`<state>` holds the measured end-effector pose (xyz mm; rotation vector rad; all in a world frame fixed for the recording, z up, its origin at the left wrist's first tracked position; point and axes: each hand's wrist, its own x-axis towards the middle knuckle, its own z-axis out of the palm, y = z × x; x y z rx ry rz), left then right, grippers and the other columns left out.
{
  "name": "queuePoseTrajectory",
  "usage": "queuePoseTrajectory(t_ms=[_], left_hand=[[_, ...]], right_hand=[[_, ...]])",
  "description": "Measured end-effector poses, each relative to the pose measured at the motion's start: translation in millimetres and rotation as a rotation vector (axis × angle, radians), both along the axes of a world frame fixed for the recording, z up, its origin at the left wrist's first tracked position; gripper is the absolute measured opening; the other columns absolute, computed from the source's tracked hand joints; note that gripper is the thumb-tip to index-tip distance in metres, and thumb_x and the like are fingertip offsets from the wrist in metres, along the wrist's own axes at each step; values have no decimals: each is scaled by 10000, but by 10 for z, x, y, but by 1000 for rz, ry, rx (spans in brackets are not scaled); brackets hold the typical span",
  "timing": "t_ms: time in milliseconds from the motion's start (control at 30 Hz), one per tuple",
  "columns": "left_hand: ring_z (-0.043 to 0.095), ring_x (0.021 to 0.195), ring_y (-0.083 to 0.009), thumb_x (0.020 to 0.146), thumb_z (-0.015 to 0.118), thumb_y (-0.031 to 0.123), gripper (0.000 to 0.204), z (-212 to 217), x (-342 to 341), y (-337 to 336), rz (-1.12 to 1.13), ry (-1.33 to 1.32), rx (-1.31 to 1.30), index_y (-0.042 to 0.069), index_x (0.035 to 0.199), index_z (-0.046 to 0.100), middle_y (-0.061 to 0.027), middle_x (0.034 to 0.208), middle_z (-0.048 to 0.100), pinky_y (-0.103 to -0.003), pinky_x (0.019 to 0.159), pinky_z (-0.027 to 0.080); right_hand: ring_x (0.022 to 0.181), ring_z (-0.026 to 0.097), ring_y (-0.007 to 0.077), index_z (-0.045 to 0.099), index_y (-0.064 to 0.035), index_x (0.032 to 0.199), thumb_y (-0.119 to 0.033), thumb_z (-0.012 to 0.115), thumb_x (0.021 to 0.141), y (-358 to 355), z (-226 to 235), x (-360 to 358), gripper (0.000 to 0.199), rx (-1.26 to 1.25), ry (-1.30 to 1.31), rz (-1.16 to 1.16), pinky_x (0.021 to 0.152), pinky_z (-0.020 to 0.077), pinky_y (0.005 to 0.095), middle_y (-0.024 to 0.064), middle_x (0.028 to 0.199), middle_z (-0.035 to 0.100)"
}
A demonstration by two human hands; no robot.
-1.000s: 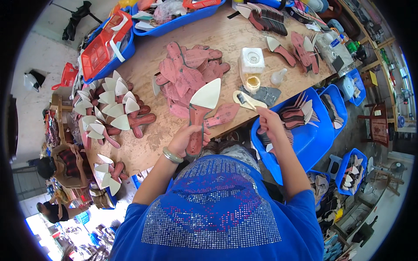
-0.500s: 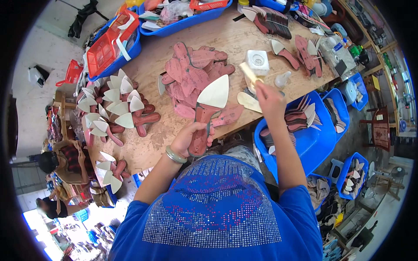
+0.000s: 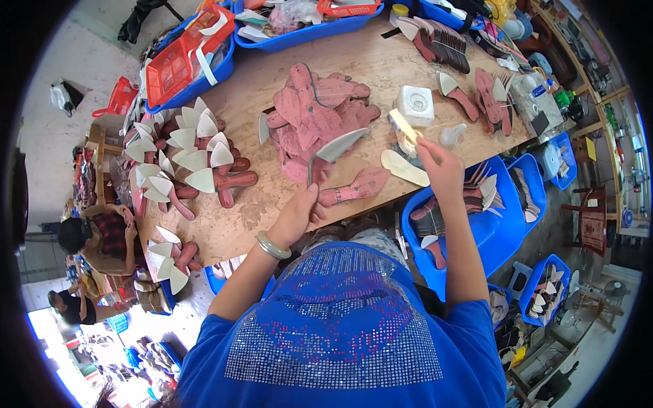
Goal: The person repeatedly picks up pink shoe insoles and white triangular inserts from a wooden table, applies a yellow substance from a small container using a brush, and places the treated insoles into a blue bin. The process is repetitive and involves handling multiple identical items one at a time.
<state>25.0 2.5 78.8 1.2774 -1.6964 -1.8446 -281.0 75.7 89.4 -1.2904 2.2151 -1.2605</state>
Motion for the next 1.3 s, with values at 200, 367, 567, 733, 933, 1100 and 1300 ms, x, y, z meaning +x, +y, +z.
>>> queuePoseTrajectory(t_ms=[200,367,567,733,933,1100,1300], left_hand=[[578,850,-335,844,701,312,663,-14,213,41,4,-451,-1068,-16,1360,444,-171,941,595,-419,729,463],[556,757,-301,735,810,234,744,7,302,42,36,-364,-1133,-19,1352,479,-135,831,572,-399,694,456],[557,747,-294,692,834,204,664,47,306,64,41,-241,-1137,-20,1259,569,-132,826,575,-391,668,460],[568,753,-297,668,846,182,666,1,339,122,4,-182,-1145,-14,1245,580,-138,863,596,-393,664,465],[583,779,-299,650,851,194,668,-10,357,152,26,-217,-1182,5,1236,592,-127,904,616,-404,686,470],[582,781,-293,632,854,222,665,-25,351,185,36,-289,-1248,18,1215,606,-113,917,623,-401,707,466],[581,790,-286,624,856,235,661,-53,434,271,29,-367,-1260,19,1201,614,-108,926,624,-399,710,460]], right_hand=[[813,683,114,735,-15,1028,-97,721,843,431,281,315,203,68,-422,202,728,509,246,92,920,749],[727,692,158,751,-45,976,-69,738,810,458,458,548,168,20,-171,423,661,515,266,96,842,737],[678,678,238,756,-77,959,-83,741,796,272,553,546,163,-53,149,444,608,513,308,120,785,704],[673,672,254,754,-80,953,-128,731,815,-100,385,280,148,-117,174,305,593,506,322,129,781,696],[608,628,237,753,-99,959,-142,737,813,-170,484,360,153,-164,154,227,559,483,323,103,736,675],[568,598,241,729,-123,978,-127,741,785,38,846,930,194,-241,341,597,516,472,345,69,654,597],[615,639,273,738,-118,949,-179,706,813,-162,556,434,153,1,534,314,540,490,373,106,707,642]])
